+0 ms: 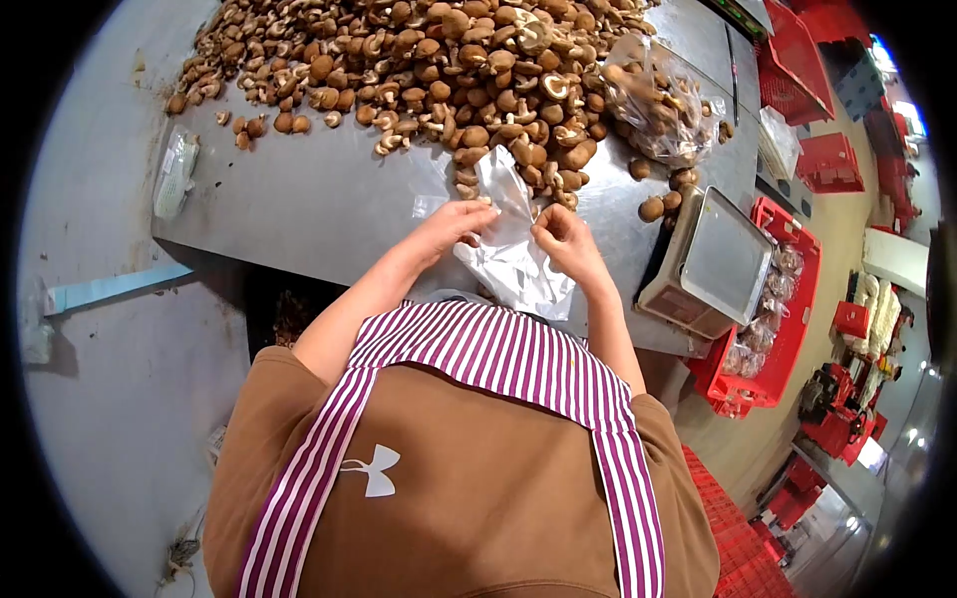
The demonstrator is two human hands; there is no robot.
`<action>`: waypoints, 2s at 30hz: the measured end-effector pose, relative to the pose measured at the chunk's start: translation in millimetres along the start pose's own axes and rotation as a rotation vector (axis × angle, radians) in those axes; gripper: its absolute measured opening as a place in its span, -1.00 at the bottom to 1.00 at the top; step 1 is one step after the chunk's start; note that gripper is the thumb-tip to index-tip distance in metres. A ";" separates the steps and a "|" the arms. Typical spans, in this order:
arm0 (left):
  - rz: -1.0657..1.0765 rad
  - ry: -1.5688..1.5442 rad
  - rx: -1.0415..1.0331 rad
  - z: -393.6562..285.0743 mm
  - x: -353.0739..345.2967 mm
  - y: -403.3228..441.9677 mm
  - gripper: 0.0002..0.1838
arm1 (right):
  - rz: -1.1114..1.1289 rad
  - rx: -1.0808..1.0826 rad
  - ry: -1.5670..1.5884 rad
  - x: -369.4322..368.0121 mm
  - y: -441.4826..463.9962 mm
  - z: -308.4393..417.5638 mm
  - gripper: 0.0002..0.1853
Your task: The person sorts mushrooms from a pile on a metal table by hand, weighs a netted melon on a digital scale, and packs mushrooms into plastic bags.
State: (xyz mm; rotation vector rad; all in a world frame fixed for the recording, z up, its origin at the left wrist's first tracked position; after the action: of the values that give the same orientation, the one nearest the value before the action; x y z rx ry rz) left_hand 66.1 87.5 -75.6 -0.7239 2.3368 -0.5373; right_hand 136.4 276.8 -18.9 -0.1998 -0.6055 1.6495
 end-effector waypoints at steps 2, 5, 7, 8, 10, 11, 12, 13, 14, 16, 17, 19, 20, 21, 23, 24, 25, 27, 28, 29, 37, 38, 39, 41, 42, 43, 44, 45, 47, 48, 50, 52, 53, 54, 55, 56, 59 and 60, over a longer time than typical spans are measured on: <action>0.013 0.073 -0.005 8.8 5.7 4.0 -0.72 | 0.012 -0.023 -0.037 -3.0 4.7 -6.9 -0.81; -0.013 -0.070 -0.059 4.4 3.0 -5.2 -0.82 | -0.193 0.170 -0.136 -4.5 4.1 2.1 -0.77; -0.009 -0.107 -0.106 3.9 0.3 -6.9 -0.85 | -0.208 0.154 -0.095 -10.4 -0.1 17.6 -0.76; 0.000 -0.140 -0.152 2.3 -2.6 -6.9 -0.87 | -0.230 0.137 -0.053 -12.2 -2.7 25.4 -0.75; -0.014 -0.149 -0.184 -1.0 -10.0 -7.9 -0.84 | -0.181 0.143 -0.088 -23.0 -4.1 39.2 -0.68; 0.024 -0.230 -0.191 -2.2 -14.0 -9.6 -0.83 | -0.131 0.105 -0.076 -30.6 -0.8 37.4 -0.67; 0.061 -0.310 -0.199 -5.5 -19.1 -11.8 -0.82 | -0.080 0.067 -0.064 -38.4 3.0 32.8 -0.66; 0.063 -0.321 -0.213 -9.2 -23.8 -13.3 -0.75 | -0.018 0.085 0.046 -48.9 10.5 23.2 -0.72; 0.061 -0.322 -0.215 -10.7 -23.5 -18.3 -0.75 | -0.015 0.086 0.045 -51.5 11.2 19.5 -0.72; 0.067 -0.339 -0.197 -12.0 -20.0 -26.3 -0.72 | 0.017 0.112 0.345 -57.8 13.6 23.4 -0.79; 0.032 -0.292 -0.185 -7.4 -10.9 -28.1 -0.73 | 0.015 0.103 0.418 -54.1 13.8 23.7 -0.85; -0.091 -0.189 -0.135 -1.0 16.4 -38.3 -0.74 | -0.092 0.075 0.800 -45.5 5.9 40.3 -0.91; -0.208 -0.089 -0.077 5.8 36.0 -46.4 -0.75 | -0.117 0.098 1.072 -41.5 3.0 44.5 -0.91; -0.293 -0.105 -0.097 21.4 62.4 -50.4 -0.79 | 0.002 0.186 1.203 -33.1 8.1 32.1 -0.90; -0.371 -0.008 -0.063 57.8 118.8 -58.3 -0.78 | 0.030 0.223 1.447 -23.9 16.8 5.8 -0.93; -0.443 0.090 -0.026 65.8 136.4 -63.1 -0.77 | 0.051 0.247 1.521 -23.3 19.8 0.5 -0.93; -0.445 0.088 -0.028 65.7 140.6 -66.2 -0.77 | 0.020 0.278 1.376 -32.0 16.4 21.8 -0.94; -0.516 0.640 0.051 58.4 147.3 -76.0 -0.73 | -0.206 0.129 1.044 -49.5 16.4 37.1 -0.92; -0.522 0.637 0.050 47.7 136.3 -82.9 -0.73 | -0.146 0.125 0.882 -59.1 18.4 43.6 -0.90; -0.643 0.822 -0.231 18.8 116.0 -91.8 -0.69 | -0.142 0.121 0.765 -72.9 24.2 40.4 -0.90; -0.376 1.000 -0.526 -49.9 69.8 -118.4 -0.77 | 0.135 0.228 0.298 -149.2 33.9 103.1 -0.79; -0.380 1.001 -0.529 -46.6 75.6 -120.5 -0.77 | 0.120 0.300 0.022 -147.2 32.7 108.5 -0.74; -0.468 0.828 -0.490 -37.5 91.0 -123.1 -0.83 | 0.109 0.219 -0.178 -142.8 26.7 110.8 -0.62; -0.553 0.640 -0.414 -15.4 118.4 -128.3 -0.84 | -0.001 0.108 -0.441 -130.7 28.6 92.2 -0.67; -0.553 0.639 -0.415 -10.3 126.9 -129.7 -0.84 | -0.103 0.108 -0.531 -121.9 33.7 69.7 -0.70; -0.504 0.694 -0.298 -2.0 134.7 -126.1 -0.84 | -0.218 0.121 -0.578 -111.2 34.3 55.1 -0.73; -0.454 0.747 -0.180 9.2 145.6 -121.9 -0.83 | -0.333 0.136 -0.623 -102.1 31.7 46.7 -0.74; -0.373 0.748 -0.175 29.9 163.2 -110.0 -0.69 | -0.383 0.103 -0.587 -97.1 27.7 41.6 -0.73; -0.327 0.610 -0.244 22.1 170.8 -102.0 -0.57 | -0.396 0.027 -0.498 -91.3 30.0 11.6 -0.72; -0.280 0.467 -0.305 18.2 174.3 -97.4 -0.45 | -0.412 0.006 -0.457 -92.1 27.1 4.4 -0.72; -0.258 0.388 -0.180 7.1 198.5 -73.5 -0.23 | -0.387 0.070 -0.396 -106.5 13.6 26.3 -0.70; -0.458 0.454 -0.171 -4.4 223.2 -50.8 -0.20 | -0.339 -0.035 -0.316 -116.2 14.5 13.2 -0.71; -0.454 0.454 -0.174 -9.2 224.3 -40.2 -0.20 | -0.337 -0.025 -0.310 -120.1 14.3 11.3 -0.70; -0.544 0.614 -0.157 -22.0 221.8 -35.6 -0.29 | -0.335 -0.013 -0.304 -125.1 13.7 11.3 -0.70; -0.635 0.774 -0.137 -32.3 220.8 -31.6 -0.37 | -0.329 -0.033 -0.338 -129.2 10.7 23.9 -0.70; -0.634 0.776 -0.140 -30.3 222.5 -21.4 -0.37 | -0.332 -0.031 -0.337 -131.2 12.4 17.6 -0.70; -0.806 1.079 -0.312 -23.9 224.0 -4.3 -0.60 | -0.328 0.018 -0.291 -138.4 15.7 4.1 -0.72; -0.804 1.081 -0.316 -24.3 223.7 -5.2 -0.60 | -0.332 0.018 -0.290 -138.1 13.9 6.0 -0.72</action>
State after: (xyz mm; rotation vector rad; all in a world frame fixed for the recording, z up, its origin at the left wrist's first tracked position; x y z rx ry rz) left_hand -94.3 -49.3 -154.4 -1.9299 3.0571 -1.1192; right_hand 146.6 141.7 -49.6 0.1515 -0.7962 1.3686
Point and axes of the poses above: each hand's wrist, its own y-axis towards the middle knuckle, its own x-axis out of the back of the hand, z = x × y, the point moved 6 cm from there along y, towards the middle knuckle, and after that the axes turned 11 degrees about z, right-handed, at the moved point
